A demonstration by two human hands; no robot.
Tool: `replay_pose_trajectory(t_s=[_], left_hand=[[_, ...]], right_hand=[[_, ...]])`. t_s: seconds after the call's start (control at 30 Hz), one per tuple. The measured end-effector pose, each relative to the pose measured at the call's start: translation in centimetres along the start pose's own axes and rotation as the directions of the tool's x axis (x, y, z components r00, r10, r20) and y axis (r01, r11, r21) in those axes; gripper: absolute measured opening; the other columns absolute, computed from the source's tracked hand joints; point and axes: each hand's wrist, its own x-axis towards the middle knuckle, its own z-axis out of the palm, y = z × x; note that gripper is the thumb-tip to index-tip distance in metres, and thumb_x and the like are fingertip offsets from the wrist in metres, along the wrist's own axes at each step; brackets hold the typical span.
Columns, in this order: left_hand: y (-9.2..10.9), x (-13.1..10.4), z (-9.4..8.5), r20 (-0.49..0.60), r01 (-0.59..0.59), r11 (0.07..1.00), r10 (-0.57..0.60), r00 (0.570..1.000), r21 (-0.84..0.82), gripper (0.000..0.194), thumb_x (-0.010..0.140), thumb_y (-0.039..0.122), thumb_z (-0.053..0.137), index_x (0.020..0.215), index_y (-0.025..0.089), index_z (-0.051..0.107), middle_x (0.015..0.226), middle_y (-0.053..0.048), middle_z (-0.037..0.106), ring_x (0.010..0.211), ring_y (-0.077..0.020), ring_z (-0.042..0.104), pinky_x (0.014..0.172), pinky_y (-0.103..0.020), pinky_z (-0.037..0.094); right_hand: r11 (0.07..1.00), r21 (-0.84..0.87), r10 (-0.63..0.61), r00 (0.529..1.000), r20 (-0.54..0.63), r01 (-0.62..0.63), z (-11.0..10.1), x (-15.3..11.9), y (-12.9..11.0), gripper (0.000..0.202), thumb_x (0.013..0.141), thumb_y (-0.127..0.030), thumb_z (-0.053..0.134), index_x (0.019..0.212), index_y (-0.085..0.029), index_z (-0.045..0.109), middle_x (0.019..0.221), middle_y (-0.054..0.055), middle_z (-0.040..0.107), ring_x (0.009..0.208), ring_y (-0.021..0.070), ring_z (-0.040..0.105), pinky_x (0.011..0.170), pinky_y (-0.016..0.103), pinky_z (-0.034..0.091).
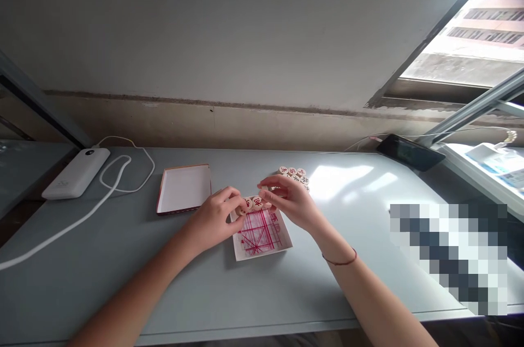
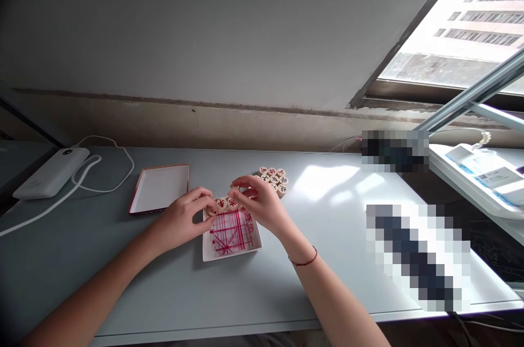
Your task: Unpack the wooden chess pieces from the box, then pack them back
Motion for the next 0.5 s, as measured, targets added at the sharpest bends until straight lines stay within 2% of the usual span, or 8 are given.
replay_pose_trajectory(t_s=[0.1,0.23,0.33,0.5], left_hand=[[-0.2,0.0,-0.5,0.108,-0.045,0.996,0.036,0.993,0.078,0.008,0.080,0.013,0.058,0.078,0.021,0.059,0.091,0.000,0.061,0.083,-0.0158,0.059,0.079,-0.032,0.049],[-0.3,0.0,-0.7,0.124,-0.042,0.990,0.025,0.992,0.135,0.007,0.076,0.014,0.061,0.074,0.021,0.059,0.093,-0.002,0.061,0.089,-0.0190,0.056,0.079,-0.033,0.049],[-0.5,-0.1,-0.9,0.121,-0.022,0.990,0.004,0.993,0.142,0.011,0.075,0.021,0.065,0.084,0.021,0.059,0.097,-0.003,0.059,0.091,-0.0204,0.055,0.077,-0.033,0.051],[-1.4,-0.4,-1.0,0.125,0.022,0.993,-0.036,0.992,0.116,0.044,0.074,0.030,0.070,0.115,0.023,0.054,0.117,-0.006,0.055,0.110,-0.0247,0.053,0.086,-0.036,0.050]], right_hand=[[0.995,-0.087,-0.045,0.999,-0.005,0.045,-0.4,-0.2,-0.3,0.028,0.083,-0.042,0.061,0.097,-0.018,0.061,0.103,0.009,0.062,0.078,0.0145,0.065,0.060,0.026,0.058],[0.924,-0.318,-0.180,0.975,0.130,0.213,0.2,-1.1,-0.8,0.017,0.086,-0.023,0.055,0.101,-0.021,0.062,0.105,0.006,0.059,0.079,0.0117,0.063,0.067,0.026,0.058],[0.826,-0.466,-0.239,0.947,0.216,0.316,1.5,-1.8,-0.7,0.022,0.083,-0.013,0.056,0.103,-0.023,0.062,0.102,0.004,0.060,0.074,0.0096,0.062,0.067,0.025,0.056],[0.658,-0.617,-0.330,0.902,0.279,0.432,3.6,-2.1,0.3,0.010,0.086,-0.015,0.058,0.096,-0.019,0.059,0.100,0.007,0.064,0.083,0.0160,0.063,0.067,0.027,0.050]])
